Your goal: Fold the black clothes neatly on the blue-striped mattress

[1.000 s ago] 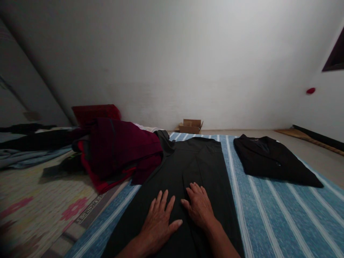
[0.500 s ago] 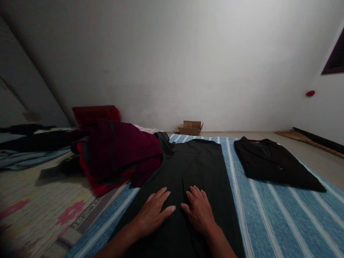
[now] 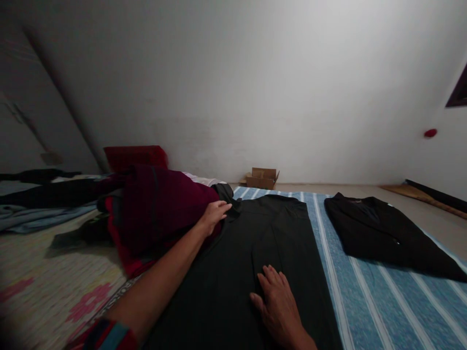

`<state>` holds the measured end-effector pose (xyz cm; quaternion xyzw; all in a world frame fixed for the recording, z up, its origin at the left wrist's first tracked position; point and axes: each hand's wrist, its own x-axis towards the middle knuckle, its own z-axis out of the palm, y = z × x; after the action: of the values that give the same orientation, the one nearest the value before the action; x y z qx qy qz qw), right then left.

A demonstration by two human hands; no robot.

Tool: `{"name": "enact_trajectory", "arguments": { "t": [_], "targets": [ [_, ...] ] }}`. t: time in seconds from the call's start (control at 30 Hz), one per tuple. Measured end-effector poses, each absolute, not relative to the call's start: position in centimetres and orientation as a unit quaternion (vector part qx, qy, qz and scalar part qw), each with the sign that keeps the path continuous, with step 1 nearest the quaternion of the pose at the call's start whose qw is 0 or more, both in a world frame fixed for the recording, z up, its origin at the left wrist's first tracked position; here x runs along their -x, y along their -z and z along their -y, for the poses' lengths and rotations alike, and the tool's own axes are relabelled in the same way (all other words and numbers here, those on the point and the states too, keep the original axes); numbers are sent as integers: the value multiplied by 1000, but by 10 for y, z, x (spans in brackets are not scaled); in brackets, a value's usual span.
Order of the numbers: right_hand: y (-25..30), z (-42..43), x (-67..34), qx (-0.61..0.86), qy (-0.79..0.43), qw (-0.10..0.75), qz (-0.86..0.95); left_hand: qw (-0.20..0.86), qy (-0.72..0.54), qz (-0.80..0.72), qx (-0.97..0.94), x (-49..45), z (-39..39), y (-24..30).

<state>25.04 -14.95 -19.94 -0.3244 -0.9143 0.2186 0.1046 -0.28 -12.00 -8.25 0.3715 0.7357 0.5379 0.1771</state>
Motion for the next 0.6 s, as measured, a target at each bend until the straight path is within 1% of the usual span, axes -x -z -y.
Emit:
{"name": "enact_trajectory", "arguments": {
  "t": [0.13, 0.23, 0.47, 0.6],
  "targets": [
    [202, 149, -249, 326, -218, 115, 913, 181, -596, -722, -300, 24, 78, 72],
    [203, 148, -248, 335, -222, 111, 909, 188, -615, -722, -256, 40, 54, 67],
    [204, 146, -248, 329, -226, 95, 912, 241, -588, -748, -190, 65, 20, 66],
    [206, 144, -248, 326, -219, 94, 915, 242, -572, -765, -168, 69, 11, 69]
  ]
}}
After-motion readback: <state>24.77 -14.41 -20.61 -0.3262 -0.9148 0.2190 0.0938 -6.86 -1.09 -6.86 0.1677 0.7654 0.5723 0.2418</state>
